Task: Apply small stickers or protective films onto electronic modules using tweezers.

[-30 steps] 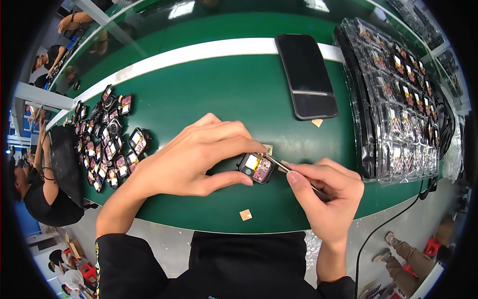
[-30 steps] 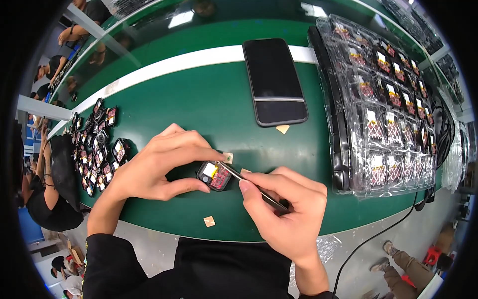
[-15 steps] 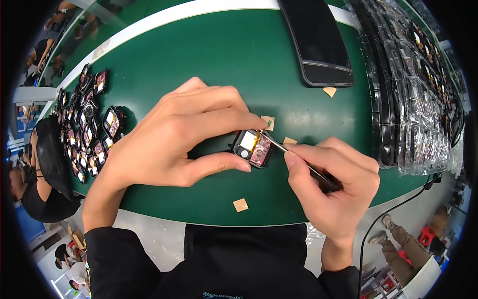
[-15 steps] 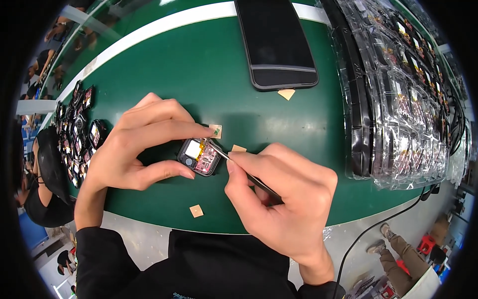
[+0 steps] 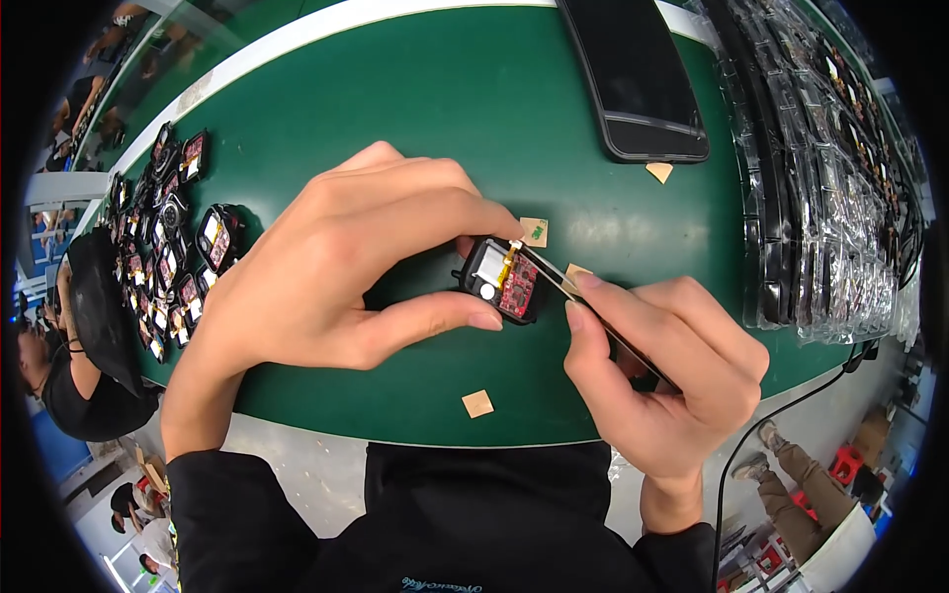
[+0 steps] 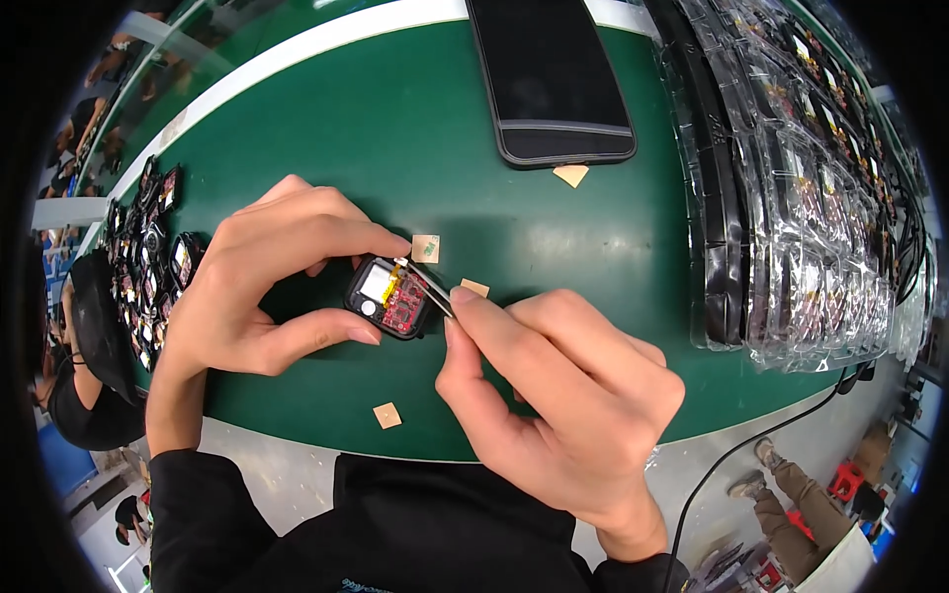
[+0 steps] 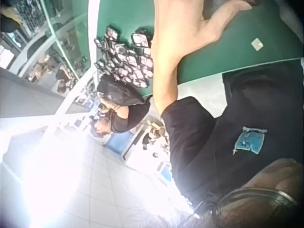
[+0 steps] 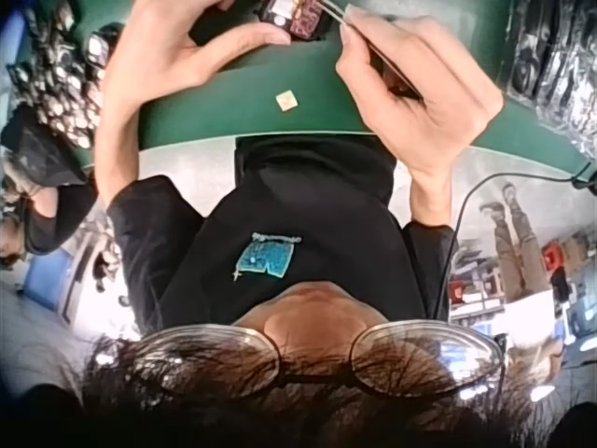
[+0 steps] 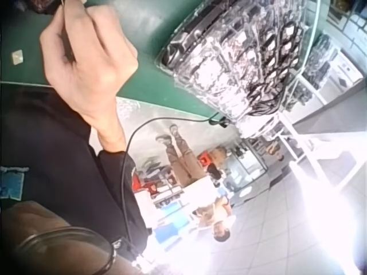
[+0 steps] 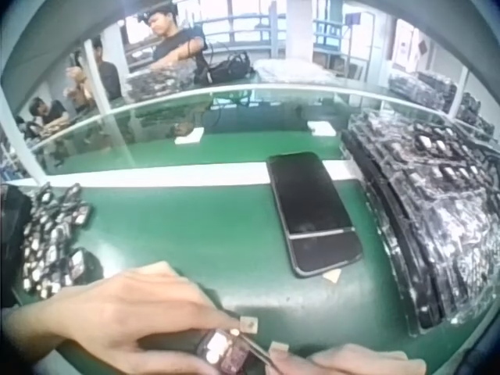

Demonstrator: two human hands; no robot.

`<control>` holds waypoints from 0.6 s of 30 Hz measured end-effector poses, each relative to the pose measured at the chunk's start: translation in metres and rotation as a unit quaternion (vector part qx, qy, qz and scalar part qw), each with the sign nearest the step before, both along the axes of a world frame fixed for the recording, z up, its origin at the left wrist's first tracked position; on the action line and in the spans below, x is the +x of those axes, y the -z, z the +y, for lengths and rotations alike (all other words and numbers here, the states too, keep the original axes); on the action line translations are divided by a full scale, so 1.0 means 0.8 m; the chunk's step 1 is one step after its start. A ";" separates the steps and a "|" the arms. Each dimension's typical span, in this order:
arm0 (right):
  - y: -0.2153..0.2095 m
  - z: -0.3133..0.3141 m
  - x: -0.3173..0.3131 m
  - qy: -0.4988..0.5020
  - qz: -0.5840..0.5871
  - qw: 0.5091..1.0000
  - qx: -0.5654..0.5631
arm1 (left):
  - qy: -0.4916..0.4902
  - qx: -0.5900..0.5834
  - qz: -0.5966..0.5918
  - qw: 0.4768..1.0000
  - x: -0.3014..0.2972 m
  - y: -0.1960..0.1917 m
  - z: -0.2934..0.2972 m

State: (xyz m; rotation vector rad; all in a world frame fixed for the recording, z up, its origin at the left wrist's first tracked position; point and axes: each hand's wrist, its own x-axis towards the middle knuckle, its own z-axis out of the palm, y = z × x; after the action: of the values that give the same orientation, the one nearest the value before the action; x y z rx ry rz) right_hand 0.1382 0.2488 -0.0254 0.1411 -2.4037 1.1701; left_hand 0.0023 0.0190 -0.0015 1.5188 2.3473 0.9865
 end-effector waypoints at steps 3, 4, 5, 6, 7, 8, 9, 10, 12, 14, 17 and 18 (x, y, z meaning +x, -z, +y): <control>0.000 -0.001 0.000 0.000 0.005 1.000 0.003 | 0.005 0.008 0.006 1.000 -0.001 0.005 0.001; 0.000 -0.002 -0.001 -0.002 0.005 1.000 0.006 | 0.004 0.008 0.006 1.000 -0.002 0.004 0.000; 0.001 -0.003 -0.002 -0.002 0.005 1.000 0.006 | 0.008 0.006 0.008 1.000 -0.003 0.003 -0.001; 0.003 -0.003 -0.003 -0.002 0.013 1.000 0.009 | 0.012 0.004 0.009 1.000 -0.003 0.003 -0.001; 0.003 -0.004 -0.003 -0.001 0.021 1.000 0.013 | 0.012 0.005 0.008 1.000 -0.003 0.004 -0.001; 0.003 -0.005 -0.001 -0.001 0.019 1.000 0.014 | 0.014 0.008 0.001 1.000 -0.003 0.004 -0.001; 0.003 -0.006 -0.001 0.001 0.014 1.000 0.007 | 0.016 0.010 -0.004 1.000 -0.005 0.004 -0.002; 0.003 -0.006 -0.002 0.003 0.009 1.000 0.000 | 0.015 0.010 -0.003 1.000 -0.008 0.004 -0.003; 0.002 -0.002 -0.004 -0.010 0.012 1.000 -0.003 | 0.032 -0.012 -0.030 0.999 -0.014 0.005 -0.006; 0.000 0.001 -0.005 -0.021 0.014 1.000 -0.008 | 0.034 -0.008 -0.047 0.998 -0.018 0.005 -0.009; -0.002 0.005 -0.003 -0.033 -0.015 0.999 -0.031 | 0.039 -0.005 -0.066 0.997 -0.019 0.005 -0.009; -0.001 0.006 -0.003 -0.035 -0.022 0.998 -0.042 | 0.045 -0.006 -0.066 0.997 -0.020 0.005 -0.008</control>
State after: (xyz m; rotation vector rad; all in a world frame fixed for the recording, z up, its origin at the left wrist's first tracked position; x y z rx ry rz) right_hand 0.1356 0.2533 -0.0243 0.1757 -2.4012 1.3161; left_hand -0.0137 0.0125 -0.0055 1.4903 2.1721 1.0162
